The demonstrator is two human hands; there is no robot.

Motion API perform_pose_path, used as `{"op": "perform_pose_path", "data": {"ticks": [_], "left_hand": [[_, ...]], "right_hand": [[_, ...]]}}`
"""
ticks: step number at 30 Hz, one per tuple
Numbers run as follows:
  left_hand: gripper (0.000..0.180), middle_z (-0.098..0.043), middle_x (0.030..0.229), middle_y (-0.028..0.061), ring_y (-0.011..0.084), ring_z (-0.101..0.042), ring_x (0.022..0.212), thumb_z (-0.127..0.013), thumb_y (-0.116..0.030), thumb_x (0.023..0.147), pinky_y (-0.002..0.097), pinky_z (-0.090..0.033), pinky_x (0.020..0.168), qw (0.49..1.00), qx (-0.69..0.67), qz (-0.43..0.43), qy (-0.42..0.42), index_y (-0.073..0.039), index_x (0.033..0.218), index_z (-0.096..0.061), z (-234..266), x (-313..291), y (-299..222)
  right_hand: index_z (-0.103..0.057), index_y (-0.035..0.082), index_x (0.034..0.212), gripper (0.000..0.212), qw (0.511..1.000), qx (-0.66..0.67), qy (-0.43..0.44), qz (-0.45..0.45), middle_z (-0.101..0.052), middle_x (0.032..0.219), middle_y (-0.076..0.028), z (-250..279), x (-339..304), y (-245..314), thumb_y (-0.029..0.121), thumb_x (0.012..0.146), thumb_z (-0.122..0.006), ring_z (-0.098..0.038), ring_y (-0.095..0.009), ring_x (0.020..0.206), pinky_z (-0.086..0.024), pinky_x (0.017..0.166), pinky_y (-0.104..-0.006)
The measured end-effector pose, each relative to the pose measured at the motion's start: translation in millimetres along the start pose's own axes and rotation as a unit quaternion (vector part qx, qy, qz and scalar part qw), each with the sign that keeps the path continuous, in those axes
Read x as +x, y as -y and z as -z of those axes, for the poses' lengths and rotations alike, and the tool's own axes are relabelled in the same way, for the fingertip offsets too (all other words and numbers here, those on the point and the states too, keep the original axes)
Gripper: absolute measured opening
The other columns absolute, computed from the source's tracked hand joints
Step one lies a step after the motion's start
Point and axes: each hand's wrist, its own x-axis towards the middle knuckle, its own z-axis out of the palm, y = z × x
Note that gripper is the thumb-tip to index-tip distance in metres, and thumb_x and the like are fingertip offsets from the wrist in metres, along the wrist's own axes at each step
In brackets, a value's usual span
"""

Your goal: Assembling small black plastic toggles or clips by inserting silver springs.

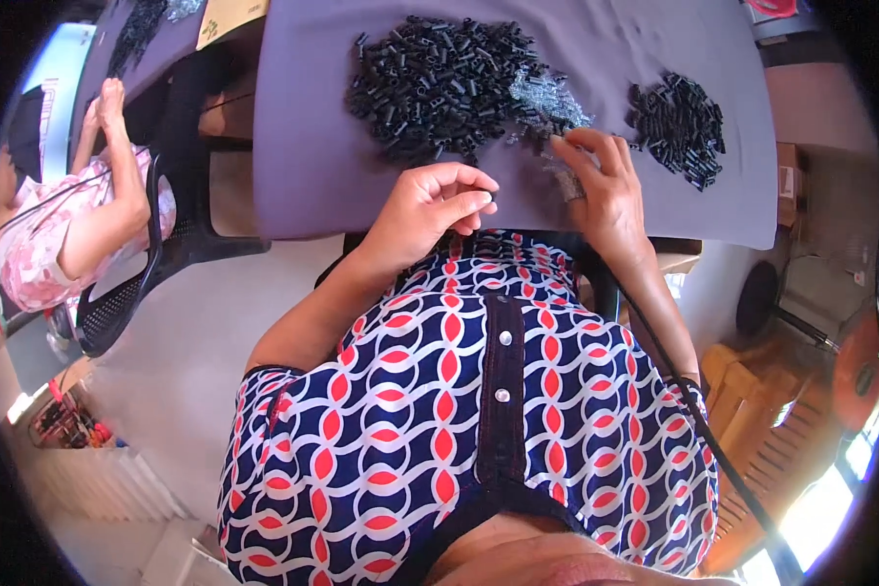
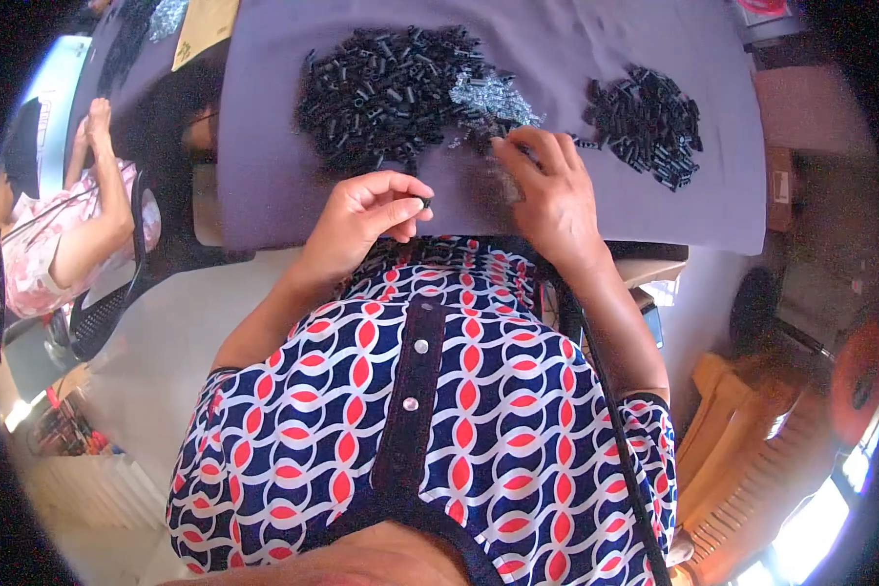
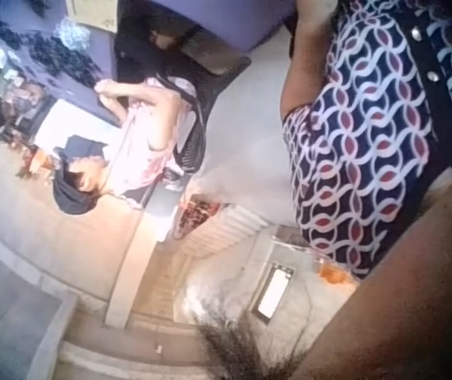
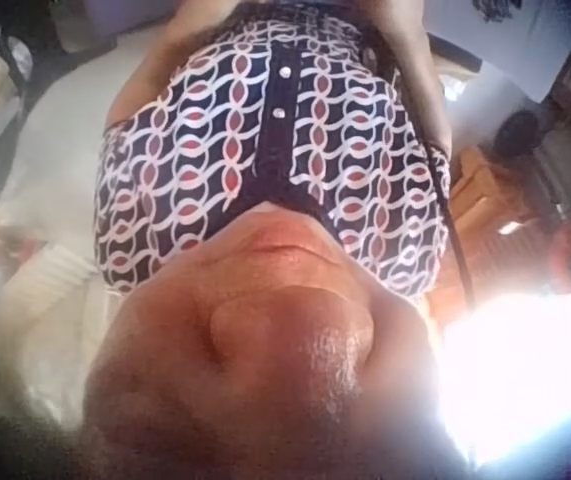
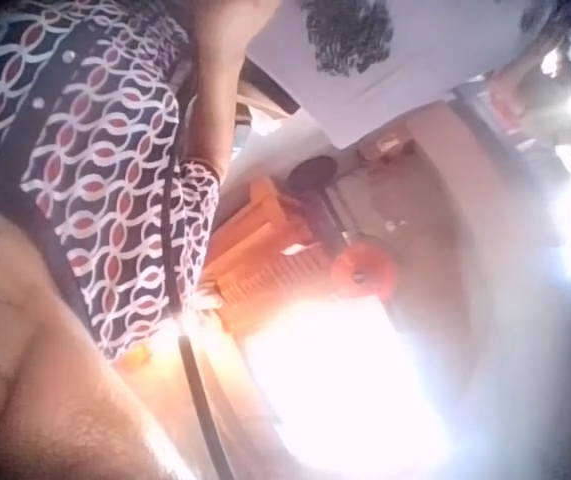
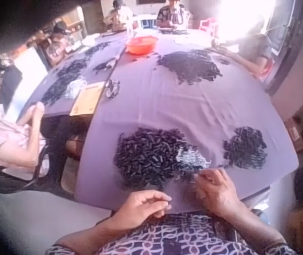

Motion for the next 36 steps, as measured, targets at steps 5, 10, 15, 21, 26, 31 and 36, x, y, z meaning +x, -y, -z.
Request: {"op": "perform_pose_path", "data": {"ticks": [5,10,15,21,26,31,36], "left_hand": [[0.018,-0.073,0.093,0.0073,0.0077,-0.065,0.075,-0.062,-0.010,0.099,0.0221,-0.054,0.071,1.000,-0.016,-0.002,0.007,0.001,0.110,-0.068,3,2,2],[0.017,-0.074,0.101,0.0101,0.0095,-0.065,0.078,-0.059,-0.010,0.100,0.0239,-0.054,0.074,1.000,-0.021,0.003,0.018,-0.001,0.114,-0.065,4,3,1],[0.016,-0.074,0.102,0.0104,0.0098,-0.065,0.080,-0.060,-0.009,0.100,0.0240,-0.054,0.075,0.999,-0.028,0.009,0.015,-0.002,0.113,-0.064,3,2,2],[0.016,-0.073,0.101,0.0094,0.0088,-0.064,0.079,-0.060,-0.007,0.099,0.0239,-0.054,0.075,1.000,0.004,-0.007,0.017,-0.001,0.113,-0.063,0,2,7],[0.016,-0.073,0.099,0.0075,0.0071,-0.062,0.077,-0.060,-0.007,0.098,0.0227,-0.052,0.073,0.998,0.048,-0.025,0.013,0.000,0.112,-0.064,-13,2,7],[0.016,-0.071,0.093,0.0036,0.0060,-0.060,0.076,-0.061,-0.006,0.097,0.0217,-0.051,0.071,0.995,0.092,-0.005,0.039,0.001,0.110,-0.066,-16,-1,4],[0.016,-0.071,0.092,0.0036,0.0062,-0.060,0.075,-0.060,-0.004,0.096,0.0218,-0.050,0.070,0.992,0.110,-0.012,0.063,0.001,0.110,-0.065,-14,-2,4]], "right_hand": [[-0.071,0.003,0.103,0.047,0.999,0.031,0.013,0.009,-0.061,0.116,-0.009,-4,-7,1,-0.005,0.057,-0.068,-0.057,-0.032,0.106,-0.051,0.091,-0.0414],[-0.070,0.004,0.102,0.044,0.999,0.042,0.021,-0.012,-0.061,0.113,-0.010,-3,-6,6,-0.004,0.058,-0.067,-0.057,-0.033,0.105,-0.051,0.091,-0.0417],[-0.066,0.002,0.097,0.035,0.995,0.026,0.066,-0.064,-0.059,0.108,-0.011,4,6,11,-0.007,0.063,-0.066,-0.056,-0.034,0.104,-0.050,0.090,-0.0413],[-0.063,0.002,0.099,0.034,0.997,0.039,0.065,-0.026,-0.060,0.106,-0.013,4,7,13,-0.008,0.067,-0.065,-0.058,-0.035,0.101,-0.050,0.087,-0.0419],[-0.061,0.000,0.101,0.030,0.952,0.270,0.114,-0.093,-0.065,0.094,-0.018,12,11,32,-0.009,0.072,-0.064,-0.065,-0.038,0.085,-0.052,0.077,-0.0413],[-0.063,-0.001,0.096,0.017,0.874,0.419,0.181,-0.165,-0.068,0.087,-0.009,3,3,28,-0.005,0.082,-0.071,-0.067,-0.018,0.082,-0.052,0.074,-0.0297],[-0.063,-0.001,0.098,0.012,0.790,0.540,0.206,-0.203,-0.065,0.086,0.001,-5,-2,25,-0.002,0.090,-0.071,-0.059,-0.004,0.085,-0.050,0.072,-0.0232]]}}
